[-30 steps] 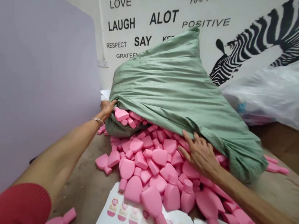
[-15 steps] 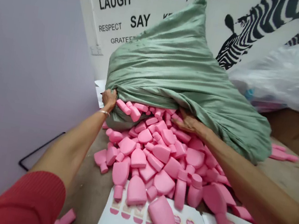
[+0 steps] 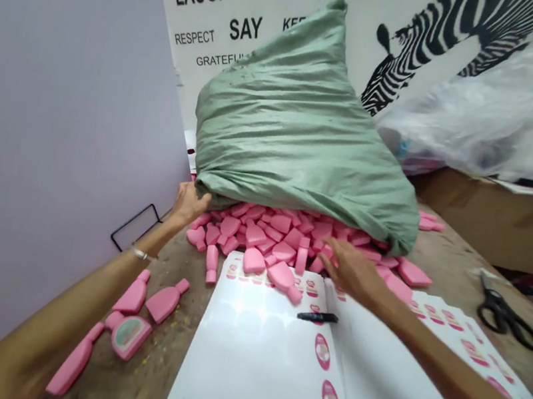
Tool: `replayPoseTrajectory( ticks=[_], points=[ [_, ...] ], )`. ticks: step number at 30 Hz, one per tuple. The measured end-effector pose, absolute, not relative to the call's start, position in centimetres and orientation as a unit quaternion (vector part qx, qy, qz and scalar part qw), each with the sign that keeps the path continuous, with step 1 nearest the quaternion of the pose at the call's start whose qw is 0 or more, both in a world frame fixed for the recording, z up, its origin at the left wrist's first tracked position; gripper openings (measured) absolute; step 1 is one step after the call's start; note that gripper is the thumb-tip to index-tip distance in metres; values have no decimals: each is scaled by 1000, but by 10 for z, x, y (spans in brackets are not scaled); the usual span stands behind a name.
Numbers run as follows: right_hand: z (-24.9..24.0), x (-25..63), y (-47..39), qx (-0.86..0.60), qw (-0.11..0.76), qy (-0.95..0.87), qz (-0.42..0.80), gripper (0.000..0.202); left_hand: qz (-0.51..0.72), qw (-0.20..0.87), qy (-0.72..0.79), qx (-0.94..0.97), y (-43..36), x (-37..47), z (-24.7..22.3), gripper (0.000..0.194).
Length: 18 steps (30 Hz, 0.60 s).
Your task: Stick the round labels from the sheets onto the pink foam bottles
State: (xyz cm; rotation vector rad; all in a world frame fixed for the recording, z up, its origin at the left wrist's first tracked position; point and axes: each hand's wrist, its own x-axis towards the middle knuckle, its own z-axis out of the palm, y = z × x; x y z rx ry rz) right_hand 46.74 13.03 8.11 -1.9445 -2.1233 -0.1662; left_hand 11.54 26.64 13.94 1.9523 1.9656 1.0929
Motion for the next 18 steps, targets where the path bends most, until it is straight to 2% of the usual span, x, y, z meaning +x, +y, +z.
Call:
replayPoseTrajectory(
  ticks=[3, 6, 9, 12, 14, 18],
  points=[
    [45, 448, 59, -567, 146, -810, -5, 32, 378, 63, 626, 679, 204, 111, 117, 42],
    [14, 438, 21, -521, 170, -835, -50, 32, 390, 44, 599, 698, 157, 117, 93, 43],
    [6, 438, 19, -513, 213, -827, -85, 32, 391, 22, 564, 728, 136, 128, 78, 42],
    [21, 448, 44, -573, 272, -767, -99, 32, 387, -10, 529, 755, 142, 137, 75, 44],
    [34, 461, 69, -660, 325, -670, -96, 34, 375, -69, 518, 766, 155, 142, 75, 48],
    [48, 508, 122, -809, 395, -429, -75, 60, 335, -200, 466, 794, 186, 166, 74, 52]
  ],
)
